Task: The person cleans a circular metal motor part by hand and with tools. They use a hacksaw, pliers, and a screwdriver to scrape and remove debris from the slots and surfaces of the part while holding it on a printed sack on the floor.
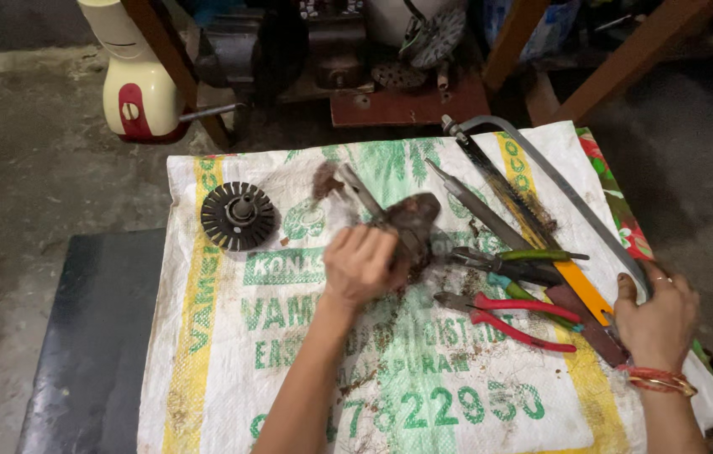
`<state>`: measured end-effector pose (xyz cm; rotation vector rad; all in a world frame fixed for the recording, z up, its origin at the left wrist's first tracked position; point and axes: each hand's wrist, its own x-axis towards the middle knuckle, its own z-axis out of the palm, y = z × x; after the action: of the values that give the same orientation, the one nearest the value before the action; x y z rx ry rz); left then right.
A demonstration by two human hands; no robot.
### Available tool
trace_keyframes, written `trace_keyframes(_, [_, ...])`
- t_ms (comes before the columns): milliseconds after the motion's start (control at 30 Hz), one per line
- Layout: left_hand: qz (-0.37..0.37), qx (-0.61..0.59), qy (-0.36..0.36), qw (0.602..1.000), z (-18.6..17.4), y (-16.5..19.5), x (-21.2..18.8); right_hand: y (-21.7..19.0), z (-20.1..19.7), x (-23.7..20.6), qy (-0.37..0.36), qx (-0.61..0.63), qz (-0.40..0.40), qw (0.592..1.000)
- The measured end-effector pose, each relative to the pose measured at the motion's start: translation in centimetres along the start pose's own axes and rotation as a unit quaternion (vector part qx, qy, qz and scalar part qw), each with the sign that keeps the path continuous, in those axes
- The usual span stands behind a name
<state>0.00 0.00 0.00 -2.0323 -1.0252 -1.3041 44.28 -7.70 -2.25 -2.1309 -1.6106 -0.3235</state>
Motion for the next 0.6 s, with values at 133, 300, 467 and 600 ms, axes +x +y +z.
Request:
trace_keyframes(133, [0.183, 0.003, -0.099, 0.978, 0.8, 1.3, 0.2, -0.5, -0.2, -0.3, -0.001, 0.024, 0.004, 1.000])
trace_keyframes(300, [0.093, -0.145, -0.232, 0.957, -1.3, 1.1, 1.2, -1.6, 0.0, -0.7, 0.008, 0.053, 0.024, 0.998])
trace_keyframes(467, [-0.051, -0.206, -0.271, 0.939, -2.9, 0.3, 2.9, -2.5, 0.2, -1.0, 0.021, 0.075, 0.025, 0.997])
trace_keyframes(600, [-0.254, -0.266, -0.187, 0.911, -4.1, 1.5, 4.0, -3.1, 0.4, -1.4, 0.023, 0.096, 0.034, 0.995])
